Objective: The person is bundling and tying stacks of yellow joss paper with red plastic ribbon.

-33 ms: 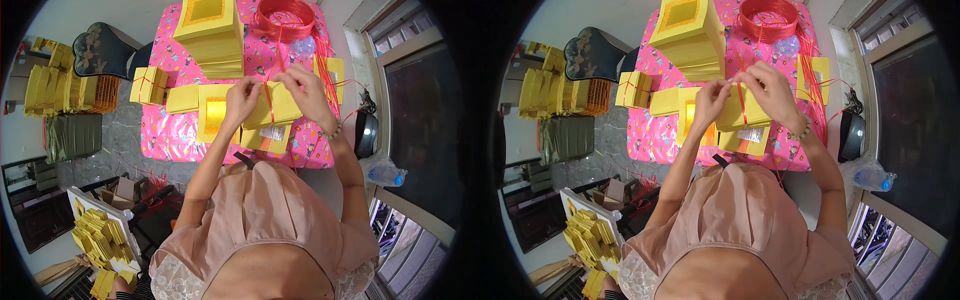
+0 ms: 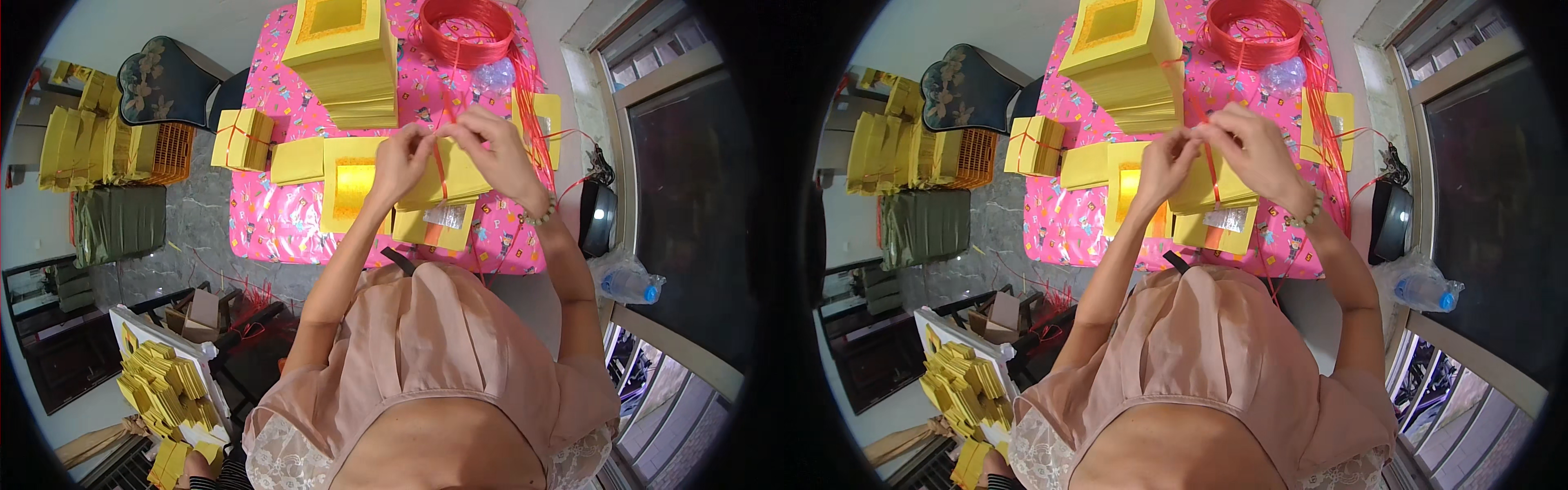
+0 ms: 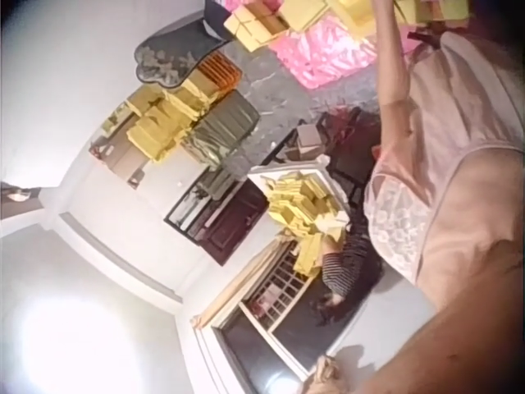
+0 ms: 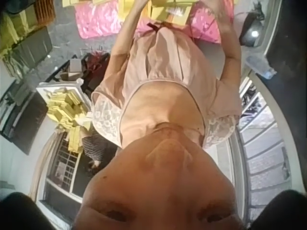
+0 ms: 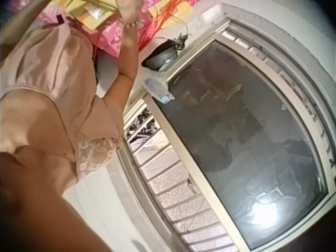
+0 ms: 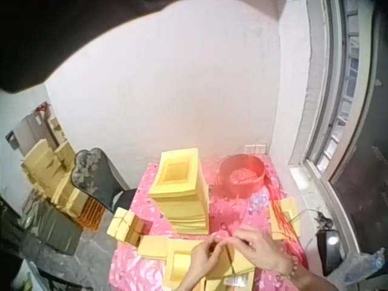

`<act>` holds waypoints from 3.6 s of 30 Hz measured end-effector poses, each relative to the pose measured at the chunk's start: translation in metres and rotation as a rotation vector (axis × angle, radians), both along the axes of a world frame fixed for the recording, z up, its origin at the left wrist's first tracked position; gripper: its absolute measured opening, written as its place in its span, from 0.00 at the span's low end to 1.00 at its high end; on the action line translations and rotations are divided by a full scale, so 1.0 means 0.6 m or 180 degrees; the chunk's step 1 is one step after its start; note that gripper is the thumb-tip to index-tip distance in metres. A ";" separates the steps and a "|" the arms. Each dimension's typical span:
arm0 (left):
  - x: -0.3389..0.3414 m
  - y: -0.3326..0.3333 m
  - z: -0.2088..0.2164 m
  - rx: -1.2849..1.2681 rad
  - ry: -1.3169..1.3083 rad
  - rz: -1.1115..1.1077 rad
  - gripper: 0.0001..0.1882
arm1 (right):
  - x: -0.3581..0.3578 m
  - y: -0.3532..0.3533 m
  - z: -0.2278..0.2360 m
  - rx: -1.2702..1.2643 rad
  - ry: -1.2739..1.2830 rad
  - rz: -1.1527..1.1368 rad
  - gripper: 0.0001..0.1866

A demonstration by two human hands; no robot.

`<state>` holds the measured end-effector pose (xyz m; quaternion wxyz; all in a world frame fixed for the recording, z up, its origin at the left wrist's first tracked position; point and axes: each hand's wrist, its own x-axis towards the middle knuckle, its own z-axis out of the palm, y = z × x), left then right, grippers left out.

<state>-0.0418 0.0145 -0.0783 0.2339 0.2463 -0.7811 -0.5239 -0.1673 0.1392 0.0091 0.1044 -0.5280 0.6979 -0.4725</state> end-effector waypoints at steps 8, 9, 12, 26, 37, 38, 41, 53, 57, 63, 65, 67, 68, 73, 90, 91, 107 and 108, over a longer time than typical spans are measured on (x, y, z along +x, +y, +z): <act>-0.041 0.024 -0.042 0.0799 0.0227 -0.1228 0.08 | -0.009 -0.047 -0.038 0.0787 -0.1592 0.0336 0.17; -0.041 0.023 -0.039 0.0804 0.0223 -0.1245 0.08 | -0.015 -0.049 -0.043 0.0786 -0.1597 0.0318 0.17; -0.039 0.022 -0.029 0.1342 -0.0092 -0.1355 0.07 | -0.032 -0.053 -0.057 0.0876 -0.2042 0.0286 0.17; -0.047 0.006 0.005 0.2046 -0.0414 -0.1271 0.17 | -0.080 0.045 -0.070 0.0966 0.0296 0.0314 0.11; -0.053 0.001 -0.019 0.2091 0.0033 -0.0931 0.10 | -0.058 0.081 -0.102 0.0789 0.0431 0.0005 0.08; -0.052 0.001 -0.024 0.2087 0.0031 -0.0935 0.10 | -0.063 0.083 -0.109 0.0900 0.0233 -0.0088 0.08; -0.055 0.006 -0.033 0.1964 0.0031 -0.1048 0.10 | -0.085 0.093 -0.156 0.0809 0.0210 -0.0078 0.09; -0.045 0.047 -0.035 -0.0853 0.0393 -0.0120 0.12 | -0.115 0.062 -0.161 0.0561 -0.1687 0.0393 0.10; -0.049 0.051 -0.035 -0.1276 0.0809 -0.0117 0.13 | -0.103 0.039 -0.148 0.0816 -0.1255 0.0409 0.11; -0.047 0.047 -0.034 -0.0801 0.1011 -0.0164 0.13 | -0.110 0.031 -0.151 0.0739 -0.1084 0.0756 0.12; -0.035 0.034 -0.031 -0.0639 0.0939 -0.0174 0.12 | -0.111 0.037 -0.131 0.0745 -0.0101 0.0562 0.10; -0.018 0.012 -0.026 -0.1076 0.0159 -0.0507 0.08 | -0.117 0.051 -0.131 0.0802 0.0142 0.0509 0.11; -0.013 0.006 -0.026 -0.1075 0.0163 -0.0501 0.08 | -0.120 0.058 -0.133 0.0857 0.0378 0.0453 0.11; 0.014 -0.016 -0.031 -0.1596 0.0261 -0.0682 0.06 | -0.114 0.081 -0.169 0.1012 0.0309 0.0238 0.11; -0.026 -0.007 -0.023 0.0723 -0.0010 -0.1197 0.13 | -0.125 0.105 -0.218 0.1124 -0.0016 0.0091 0.12; -0.028 -0.006 -0.024 0.0724 -0.0007 -0.1204 0.13 | -0.126 0.105 -0.222 0.1080 -0.0085 0.0071 0.11; -0.075 0.026 -0.034 -0.1181 -0.0975 -0.0769 0.10 | -0.055 0.041 -0.144 -0.0035 -0.0254 0.0058 0.07; -0.073 0.021 -0.040 -0.1184 -0.0979 -0.0766 0.10 | -0.054 0.041 -0.149 -0.0039 -0.0257 0.0061 0.07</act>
